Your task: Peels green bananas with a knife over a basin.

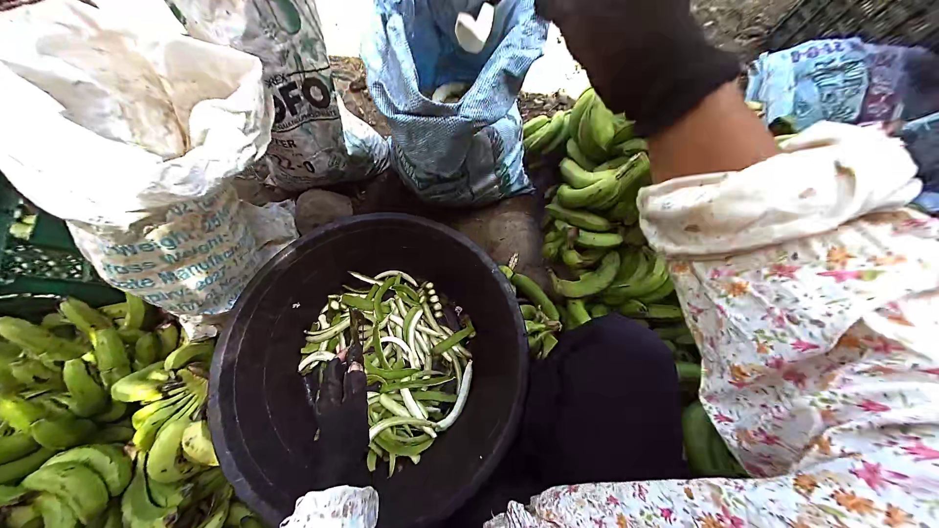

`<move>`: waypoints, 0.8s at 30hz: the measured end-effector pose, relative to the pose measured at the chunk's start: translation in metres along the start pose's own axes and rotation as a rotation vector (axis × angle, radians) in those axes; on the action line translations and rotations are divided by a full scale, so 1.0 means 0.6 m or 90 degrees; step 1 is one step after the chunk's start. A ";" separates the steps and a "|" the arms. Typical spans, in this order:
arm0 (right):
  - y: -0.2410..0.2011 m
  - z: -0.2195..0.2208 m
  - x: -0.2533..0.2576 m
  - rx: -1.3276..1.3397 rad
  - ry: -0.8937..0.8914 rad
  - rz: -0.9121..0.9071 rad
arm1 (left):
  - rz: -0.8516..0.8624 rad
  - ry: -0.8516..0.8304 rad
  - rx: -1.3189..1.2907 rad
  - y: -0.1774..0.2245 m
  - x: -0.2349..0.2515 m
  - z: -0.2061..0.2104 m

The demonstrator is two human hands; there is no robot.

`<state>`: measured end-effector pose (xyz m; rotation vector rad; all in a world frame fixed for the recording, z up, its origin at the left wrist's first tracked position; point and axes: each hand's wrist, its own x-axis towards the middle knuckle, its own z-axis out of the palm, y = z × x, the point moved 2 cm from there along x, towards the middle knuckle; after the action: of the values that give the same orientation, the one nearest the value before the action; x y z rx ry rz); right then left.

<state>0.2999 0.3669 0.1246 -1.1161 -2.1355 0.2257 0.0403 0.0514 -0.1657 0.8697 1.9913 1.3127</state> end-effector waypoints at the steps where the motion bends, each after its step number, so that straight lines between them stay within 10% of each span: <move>1: 0.014 0.017 -0.036 0.027 -0.095 0.087 | -0.022 -0.007 -0.013 0.006 -0.003 0.001; 7: 0.218 0.181 -0.228 -0.069 -0.504 0.240 | -0.077 -0.035 -0.063 0.013 -0.024 0.000; 14: 0.293 0.360 -0.369 -0.257 -0.714 0.024 | -0.083 -0.122 0.003 -0.007 -0.029 0.000; 24: 0.290 0.390 -0.370 -0.295 -0.761 0.057 | -0.133 -0.122 0.018 -0.004 -0.036 0.018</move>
<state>0.3433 0.3392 -0.2385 -1.5671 -3.3019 0.5649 0.0613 0.0395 -0.1689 0.7477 1.8967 1.0479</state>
